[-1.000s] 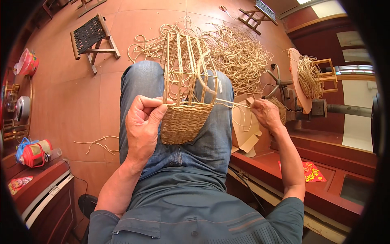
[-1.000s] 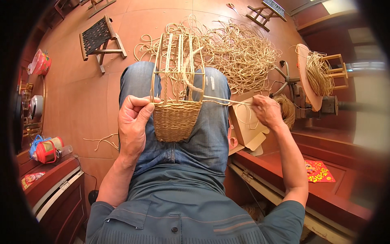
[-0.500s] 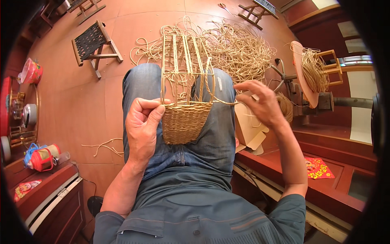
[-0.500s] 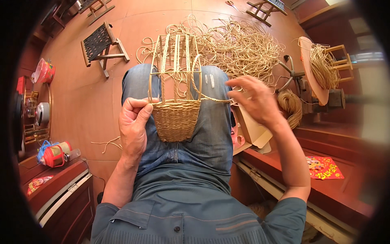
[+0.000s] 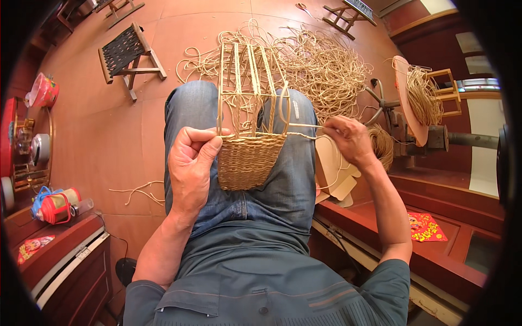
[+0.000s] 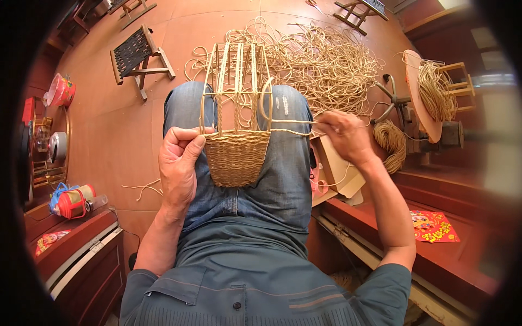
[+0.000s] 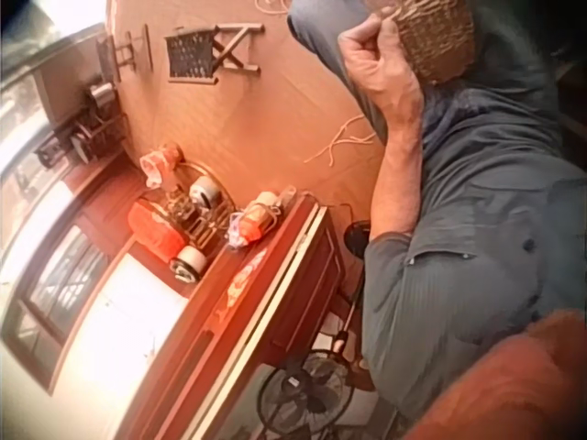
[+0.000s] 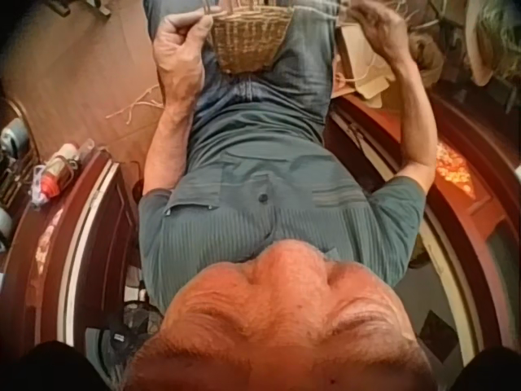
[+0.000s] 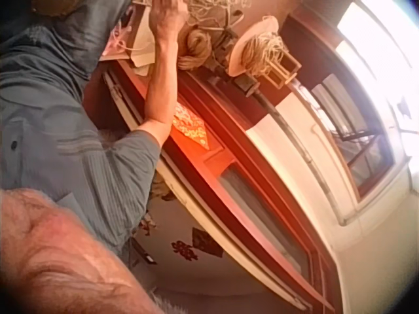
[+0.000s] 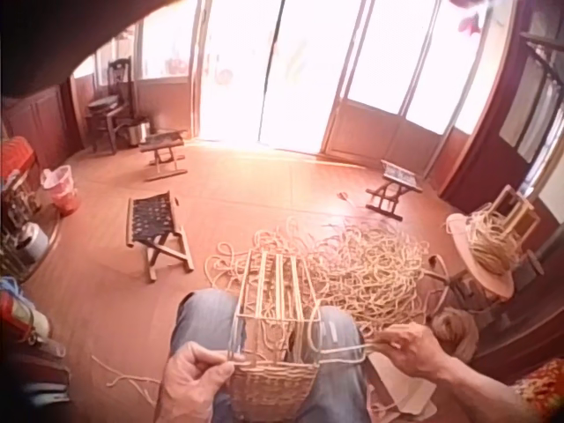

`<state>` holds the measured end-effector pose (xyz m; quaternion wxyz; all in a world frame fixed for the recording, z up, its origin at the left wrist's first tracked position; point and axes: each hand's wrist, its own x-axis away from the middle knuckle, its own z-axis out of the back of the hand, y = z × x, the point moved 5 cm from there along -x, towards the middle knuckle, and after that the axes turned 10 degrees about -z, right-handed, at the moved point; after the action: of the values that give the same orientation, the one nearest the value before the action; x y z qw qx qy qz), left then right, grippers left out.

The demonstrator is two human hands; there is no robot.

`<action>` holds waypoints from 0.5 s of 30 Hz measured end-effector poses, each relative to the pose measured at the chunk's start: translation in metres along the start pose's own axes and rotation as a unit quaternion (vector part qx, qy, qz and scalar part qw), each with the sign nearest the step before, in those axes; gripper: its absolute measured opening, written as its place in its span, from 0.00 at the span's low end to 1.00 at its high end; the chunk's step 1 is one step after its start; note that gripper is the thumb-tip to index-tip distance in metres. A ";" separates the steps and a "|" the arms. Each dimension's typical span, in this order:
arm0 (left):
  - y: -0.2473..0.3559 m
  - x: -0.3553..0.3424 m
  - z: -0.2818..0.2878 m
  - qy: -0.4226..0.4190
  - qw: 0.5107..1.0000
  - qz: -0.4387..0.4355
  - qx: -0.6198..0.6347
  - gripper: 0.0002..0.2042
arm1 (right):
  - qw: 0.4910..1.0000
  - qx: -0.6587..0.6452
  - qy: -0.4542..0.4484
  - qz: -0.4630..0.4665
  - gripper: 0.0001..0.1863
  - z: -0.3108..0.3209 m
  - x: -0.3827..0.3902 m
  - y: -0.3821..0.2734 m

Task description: Weaving a small basket using thin straw or wooden strips.

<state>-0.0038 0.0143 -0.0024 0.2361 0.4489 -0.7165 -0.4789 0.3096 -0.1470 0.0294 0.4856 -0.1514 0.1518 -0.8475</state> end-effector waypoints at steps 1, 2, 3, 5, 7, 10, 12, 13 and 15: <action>0.001 0.001 0.000 -0.001 1.000 0.002 -0.001 0.04 | 0.998 0.018 -0.016 -0.050 0.07 0.002 0.001 0.034; 0.002 0.001 -0.001 0.001 1.000 0.002 0.006 0.04 | 0.994 0.046 -0.006 -0.096 0.10 0.009 0.005 0.077; 0.002 0.002 -0.001 0.004 1.000 0.008 0.006 0.04 | 0.981 0.114 -0.024 -0.152 0.13 0.019 0.007 0.107; 0.001 0.004 -0.003 0.005 1.000 0.014 0.016 0.04 | 0.933 0.257 -0.137 -0.211 0.12 0.035 0.028 0.205; -0.002 0.004 0.000 0.006 1.000 0.020 0.000 0.04 | 0.832 0.406 -0.154 -0.345 0.17 0.047 0.064 0.284; -0.006 0.004 -0.001 -0.009 1.000 0.024 0.016 0.04 | 0.783 0.427 -0.167 -0.421 0.18 0.071 0.096 0.329; -0.004 0.003 0.000 -0.005 1.000 0.025 0.013 0.04 | 0.823 0.376 -0.156 -0.398 0.17 0.072 0.068 0.293; -0.002 0.003 0.001 0.000 1.000 0.019 0.010 0.04 | 0.927 0.255 -0.093 -0.260 0.16 0.064 0.046 0.252; 0.000 0.002 0.002 0.001 1.000 0.015 -0.001 0.04 | 0.988 -0.036 -0.043 -0.145 0.15 0.046 0.006 0.128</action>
<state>-0.0065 0.0135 -0.0036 0.2445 0.4380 -0.7224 -0.4760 0.4242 -0.2192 0.0200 0.3576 -0.2254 0.1378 -0.8957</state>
